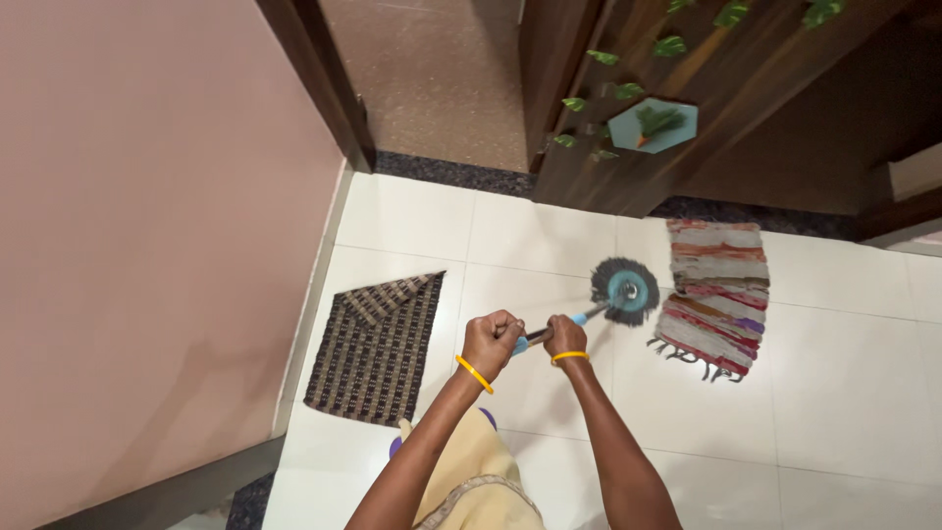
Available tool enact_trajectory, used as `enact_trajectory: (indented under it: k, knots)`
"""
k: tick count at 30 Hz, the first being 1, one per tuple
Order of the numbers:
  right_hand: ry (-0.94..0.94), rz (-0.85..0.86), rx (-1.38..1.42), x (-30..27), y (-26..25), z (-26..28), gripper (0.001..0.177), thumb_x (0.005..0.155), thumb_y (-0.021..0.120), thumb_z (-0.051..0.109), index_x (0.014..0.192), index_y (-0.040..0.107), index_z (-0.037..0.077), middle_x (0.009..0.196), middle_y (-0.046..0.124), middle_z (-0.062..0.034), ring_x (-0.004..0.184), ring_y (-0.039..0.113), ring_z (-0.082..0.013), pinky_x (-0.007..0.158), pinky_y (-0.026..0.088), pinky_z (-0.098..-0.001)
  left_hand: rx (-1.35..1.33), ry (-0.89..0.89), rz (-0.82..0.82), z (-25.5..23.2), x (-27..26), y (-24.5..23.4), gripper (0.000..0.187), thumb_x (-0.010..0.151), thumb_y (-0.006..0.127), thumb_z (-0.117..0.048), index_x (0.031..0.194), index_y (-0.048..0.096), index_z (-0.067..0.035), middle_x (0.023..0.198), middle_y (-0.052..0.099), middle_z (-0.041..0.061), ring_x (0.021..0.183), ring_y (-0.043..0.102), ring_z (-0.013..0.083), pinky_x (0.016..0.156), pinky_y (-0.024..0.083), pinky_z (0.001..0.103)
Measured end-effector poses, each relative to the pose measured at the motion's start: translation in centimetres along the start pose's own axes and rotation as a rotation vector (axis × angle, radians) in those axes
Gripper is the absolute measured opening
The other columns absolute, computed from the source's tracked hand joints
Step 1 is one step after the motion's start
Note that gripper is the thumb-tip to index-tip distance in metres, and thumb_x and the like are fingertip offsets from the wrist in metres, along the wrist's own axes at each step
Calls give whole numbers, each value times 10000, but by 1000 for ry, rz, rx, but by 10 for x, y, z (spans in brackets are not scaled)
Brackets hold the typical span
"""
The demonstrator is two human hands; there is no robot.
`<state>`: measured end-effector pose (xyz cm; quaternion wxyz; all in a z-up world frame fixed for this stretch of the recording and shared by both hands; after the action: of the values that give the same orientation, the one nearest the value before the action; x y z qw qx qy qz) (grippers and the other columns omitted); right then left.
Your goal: The person mops a tiled floor using a spin mop, moves small patterned rugs out of the way, and cleans the floor area across a doorway.
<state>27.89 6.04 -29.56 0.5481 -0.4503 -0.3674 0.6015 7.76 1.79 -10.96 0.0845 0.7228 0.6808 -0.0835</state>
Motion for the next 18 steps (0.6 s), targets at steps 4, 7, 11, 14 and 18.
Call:
enact_trajectory:
  k: [4,7,11,14,18]
  knots:
    - [47,11,7,-23,6,0,89,856,681,185,863,712,102,905,709,-137,859,694,-371,747,561,-473,-121,-18,73,7,0,1,243,972,646,-122,778,676,22,472,482,-12,366,372,50,359,274,258]
    - [9,68,11,-20,10,20,85,827,693,170,822,713,88,834,711,-154,832,703,-373,732,562,-480,-117,-20,-4,8,-3,-28,215,953,637,-99,788,686,30,488,536,-19,362,406,60,354,289,273]
    - [-70,137,12,-13,26,70,78,816,681,140,803,716,72,812,704,-159,807,702,-373,718,565,-480,30,67,-94,-15,-12,-75,218,966,638,-129,797,715,-14,468,473,-31,396,399,42,391,304,261]
    - [-152,37,86,-12,34,116,132,854,677,179,802,710,62,847,703,-163,833,688,-379,735,551,-491,224,145,-218,-27,-40,-113,162,922,652,-85,819,768,-40,515,470,-34,480,374,51,442,285,277]
    - [-232,137,60,-21,64,180,86,821,668,159,826,706,81,913,697,-145,892,678,-362,757,550,-484,292,218,-386,-17,-91,-167,149,909,651,-69,794,741,-38,561,537,-18,517,457,55,486,361,260]
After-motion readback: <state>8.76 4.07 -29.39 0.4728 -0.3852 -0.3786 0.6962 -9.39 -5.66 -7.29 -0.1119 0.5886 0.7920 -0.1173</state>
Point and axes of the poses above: each hand's wrist, its own x-axis towards the middle knuckle, its own y-axis out of the palm, z = x × y, the point moved 7 cm from there along x, towards the middle knuckle
